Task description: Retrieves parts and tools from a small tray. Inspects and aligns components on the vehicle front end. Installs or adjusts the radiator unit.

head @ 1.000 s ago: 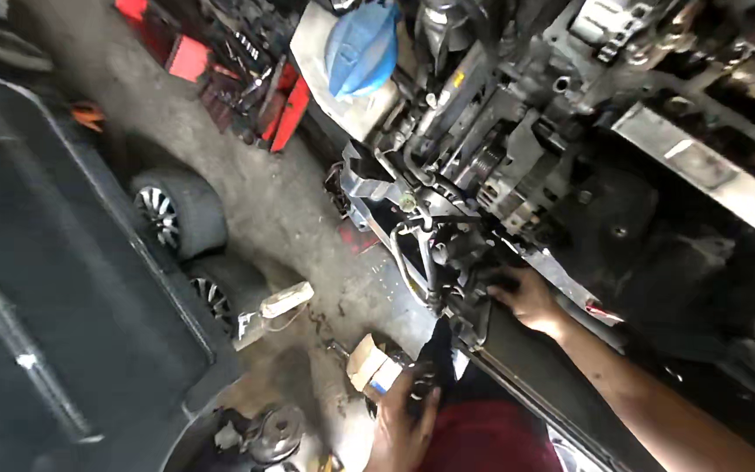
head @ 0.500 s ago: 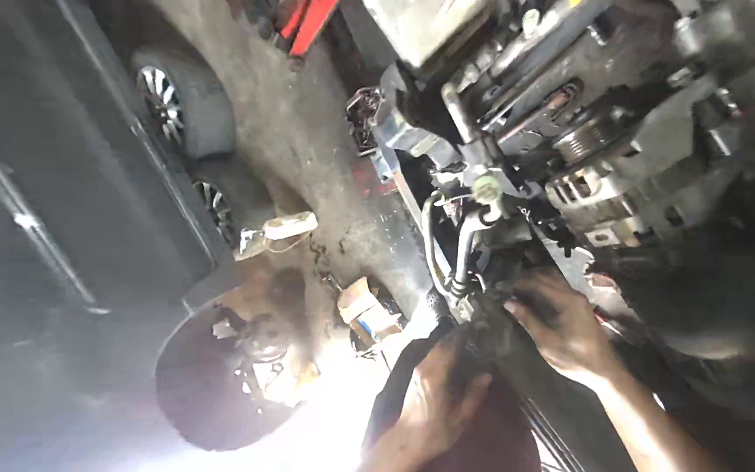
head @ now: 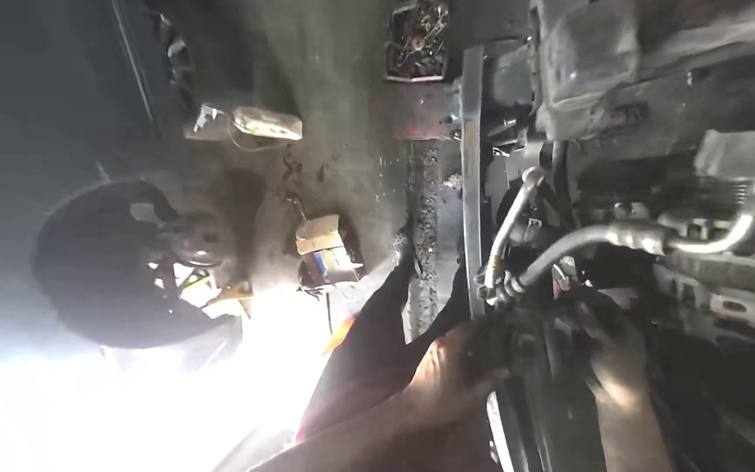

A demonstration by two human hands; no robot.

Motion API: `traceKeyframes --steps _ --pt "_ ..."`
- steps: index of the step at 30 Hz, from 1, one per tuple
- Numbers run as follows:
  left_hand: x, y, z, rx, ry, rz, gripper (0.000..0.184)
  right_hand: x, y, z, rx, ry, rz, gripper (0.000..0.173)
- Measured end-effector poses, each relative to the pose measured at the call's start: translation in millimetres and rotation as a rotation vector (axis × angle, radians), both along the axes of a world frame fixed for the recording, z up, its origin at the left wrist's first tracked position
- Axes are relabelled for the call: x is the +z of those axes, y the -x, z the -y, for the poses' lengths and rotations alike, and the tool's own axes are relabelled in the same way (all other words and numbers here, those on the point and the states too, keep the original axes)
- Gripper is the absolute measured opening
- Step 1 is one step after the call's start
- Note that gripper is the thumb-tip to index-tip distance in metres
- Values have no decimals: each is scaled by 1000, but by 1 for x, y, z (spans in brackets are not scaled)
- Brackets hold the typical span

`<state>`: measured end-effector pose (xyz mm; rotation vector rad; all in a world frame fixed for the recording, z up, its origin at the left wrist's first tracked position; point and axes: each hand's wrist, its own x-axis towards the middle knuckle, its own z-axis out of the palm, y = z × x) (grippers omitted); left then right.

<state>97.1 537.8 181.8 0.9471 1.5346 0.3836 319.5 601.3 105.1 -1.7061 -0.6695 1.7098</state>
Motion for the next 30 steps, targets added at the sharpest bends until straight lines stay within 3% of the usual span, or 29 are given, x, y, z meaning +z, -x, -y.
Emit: traceKeyframes --steps 8,18,27,30 --pt "-15 1 7 23 -172 -41 61 -17 0 -6 197 -136 -56 25" --pt "-12 5 -1 -3 -21 49 71 -11 7 -9 289 -178 -111 27" --pt "-19 9 4 -68 -49 100 65 6 38 28 76 -129 308 42" --pt "-21 9 8 -53 -59 150 51 9 47 33 39 -71 368 47"
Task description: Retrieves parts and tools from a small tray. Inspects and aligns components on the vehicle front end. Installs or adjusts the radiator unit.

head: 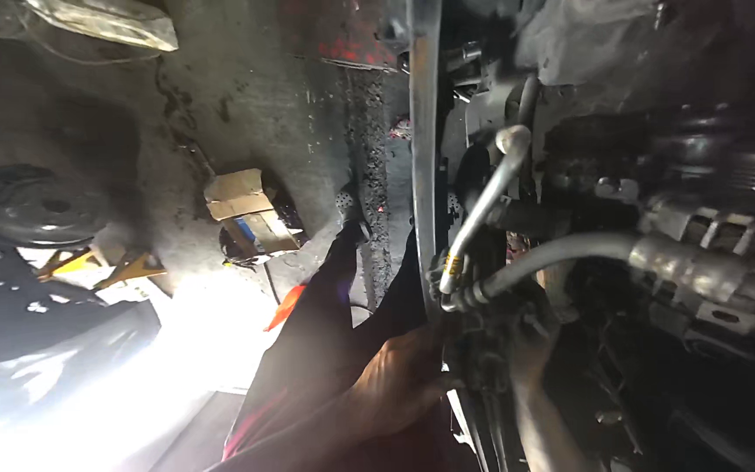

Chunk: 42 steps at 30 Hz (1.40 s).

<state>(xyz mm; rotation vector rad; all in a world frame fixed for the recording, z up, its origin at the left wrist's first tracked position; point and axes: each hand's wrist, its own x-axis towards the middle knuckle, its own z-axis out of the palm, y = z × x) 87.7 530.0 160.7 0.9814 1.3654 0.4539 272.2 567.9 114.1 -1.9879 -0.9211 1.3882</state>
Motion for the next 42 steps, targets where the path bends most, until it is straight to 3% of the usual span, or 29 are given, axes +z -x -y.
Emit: traceKeyframes --steps 6,16,21,25,31,35,42 --pt "-5 2 6 -26 -39 37 37 -10 4 -5 -33 -145 -133 33" --pt "1 2 -5 -102 2 -26 41 -10 -9 -12 -80 -84 -26 25" --pt "4 3 -9 -117 45 -45 45 10 -23 -11 -25 -305 -30 23" --pt "10 5 -20 -181 108 -35 56 28 -30 -26 147 -475 -47 23" --pt "13 10 -31 -241 192 -15 61 55 -44 -63 428 -352 -148 24" --pt "14 11 -33 -276 230 -19 60 66 -26 -71 708 -218 94 21" --pt "11 9 -31 -288 207 -50 62 57 -22 -71 673 -130 92 19"
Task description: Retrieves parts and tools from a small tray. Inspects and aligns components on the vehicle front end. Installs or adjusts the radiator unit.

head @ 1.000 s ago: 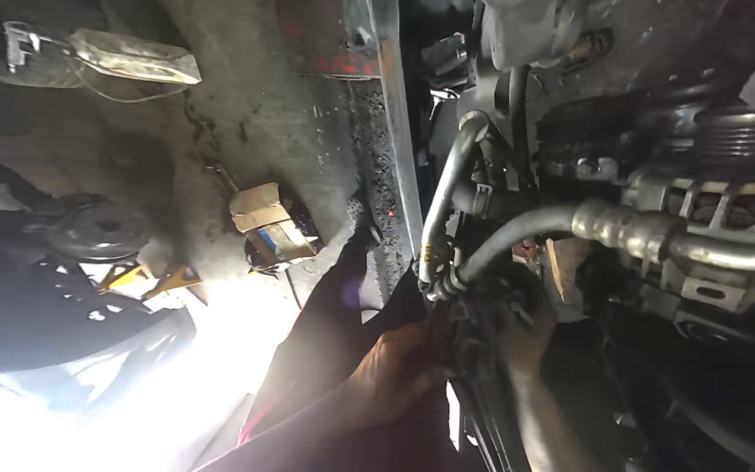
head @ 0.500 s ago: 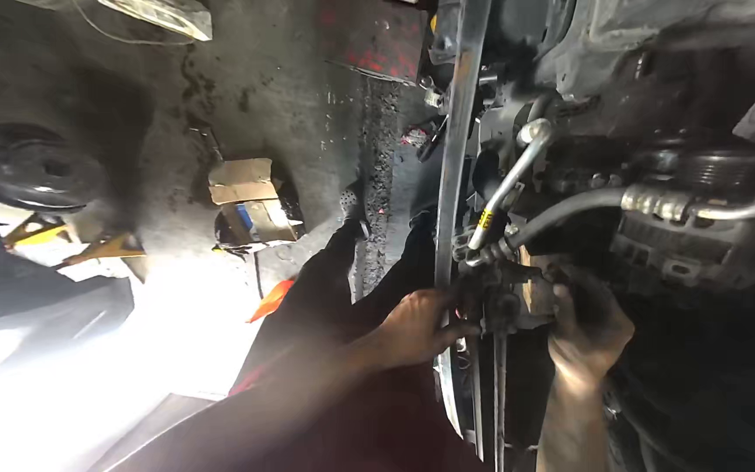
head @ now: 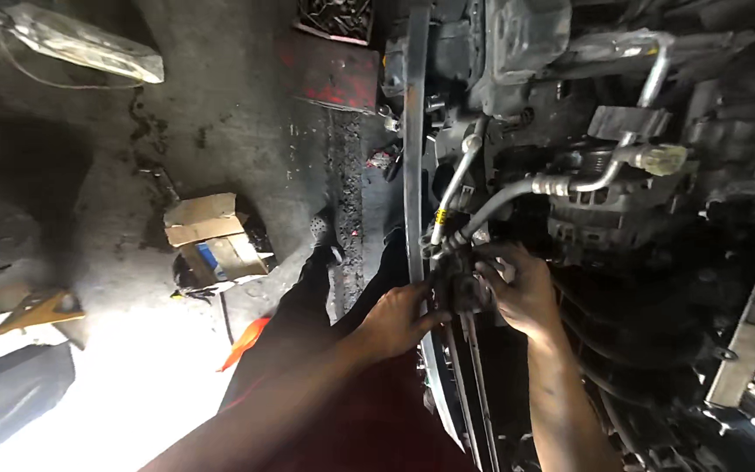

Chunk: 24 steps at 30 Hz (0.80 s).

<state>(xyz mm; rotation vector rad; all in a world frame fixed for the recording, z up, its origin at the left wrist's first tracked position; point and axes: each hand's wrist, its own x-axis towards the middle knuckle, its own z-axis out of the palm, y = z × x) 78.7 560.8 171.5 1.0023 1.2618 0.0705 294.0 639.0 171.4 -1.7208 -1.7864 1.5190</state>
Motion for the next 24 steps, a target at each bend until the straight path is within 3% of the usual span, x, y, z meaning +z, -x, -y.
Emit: traceKeyframes --steps 12,24 --pt "-6 -4 11 42 -197 -55 47 -13 -4 7 -74 -19 -160 18" --pt "-5 -4 13 95 -192 -24 46 -21 4 15 -141 2 -220 21"
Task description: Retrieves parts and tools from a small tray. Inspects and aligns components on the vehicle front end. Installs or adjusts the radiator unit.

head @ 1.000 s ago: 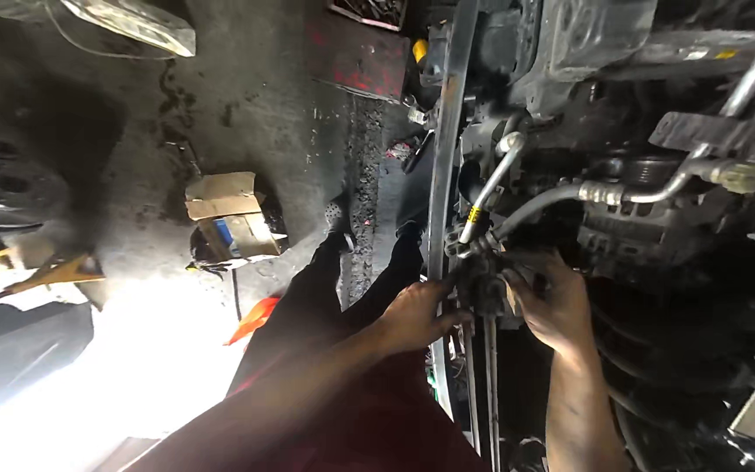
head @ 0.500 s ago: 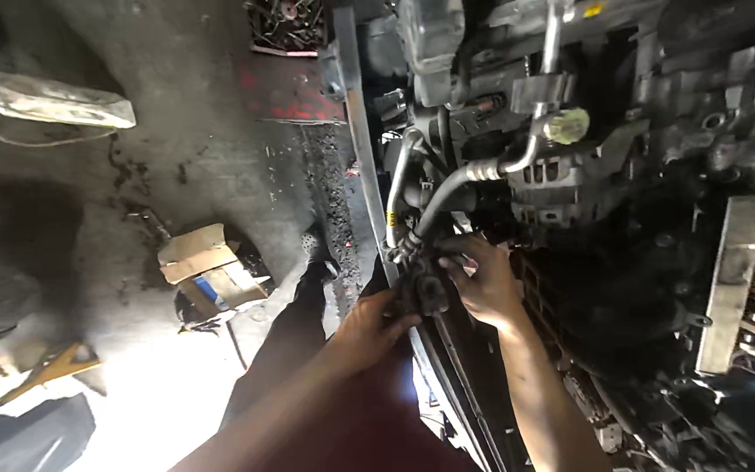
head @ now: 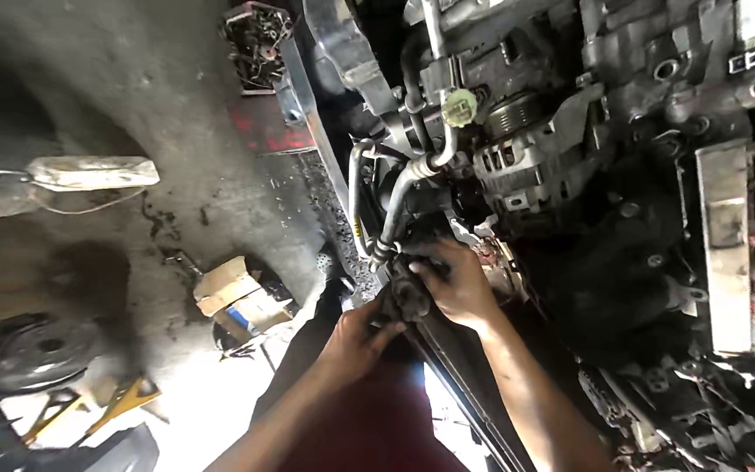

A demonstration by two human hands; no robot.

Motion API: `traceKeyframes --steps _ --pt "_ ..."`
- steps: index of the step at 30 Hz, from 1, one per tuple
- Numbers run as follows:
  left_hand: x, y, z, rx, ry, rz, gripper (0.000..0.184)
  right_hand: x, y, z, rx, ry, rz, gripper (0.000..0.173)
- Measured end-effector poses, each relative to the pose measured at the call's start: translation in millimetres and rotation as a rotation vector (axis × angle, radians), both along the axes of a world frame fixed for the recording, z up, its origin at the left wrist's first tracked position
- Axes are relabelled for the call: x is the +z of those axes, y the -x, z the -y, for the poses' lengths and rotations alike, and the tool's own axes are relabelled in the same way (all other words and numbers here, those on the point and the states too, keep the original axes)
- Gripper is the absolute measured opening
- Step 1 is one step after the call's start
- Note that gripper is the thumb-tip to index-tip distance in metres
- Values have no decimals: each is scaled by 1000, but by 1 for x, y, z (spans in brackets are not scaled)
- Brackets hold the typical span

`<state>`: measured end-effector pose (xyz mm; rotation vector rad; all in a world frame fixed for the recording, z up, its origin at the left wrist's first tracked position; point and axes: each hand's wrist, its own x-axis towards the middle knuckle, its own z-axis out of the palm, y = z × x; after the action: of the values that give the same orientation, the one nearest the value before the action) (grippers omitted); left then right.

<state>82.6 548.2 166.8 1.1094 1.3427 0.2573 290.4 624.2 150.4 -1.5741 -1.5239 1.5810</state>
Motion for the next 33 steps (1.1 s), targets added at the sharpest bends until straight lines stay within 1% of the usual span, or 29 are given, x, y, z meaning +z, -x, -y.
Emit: traceKeyframes --steps 2,5,8,10,12,14,20,27,33 --pt "4 -1 -2 1 50 -14 46 1 -1 -2 19 31 13 21" --pt "9 -2 -7 -27 90 -65 46 3 1 -3 51 12 25 22" --pt "8 -1 -8 -48 75 -76 46 3 0 -3 107 -3 13 25" --pt "8 0 -7 -61 57 -79 49 1 0 -2 81 -31 13 26" --pt "8 0 -8 -66 53 -76 50 0 2 -2 45 -60 22 25" --pt "8 1 -9 -64 68 -61 51 -2 2 -3 38 -70 24 20" --pt "8 2 -12 -78 80 -50 51 1 0 -8 67 33 18 17" --pt "4 6 -12 -104 116 -24 57 -2 1 -8 151 -16 77 19" --pt "4 7 -16 -127 131 -11 54 -2 -1 -10 226 -24 120 22"
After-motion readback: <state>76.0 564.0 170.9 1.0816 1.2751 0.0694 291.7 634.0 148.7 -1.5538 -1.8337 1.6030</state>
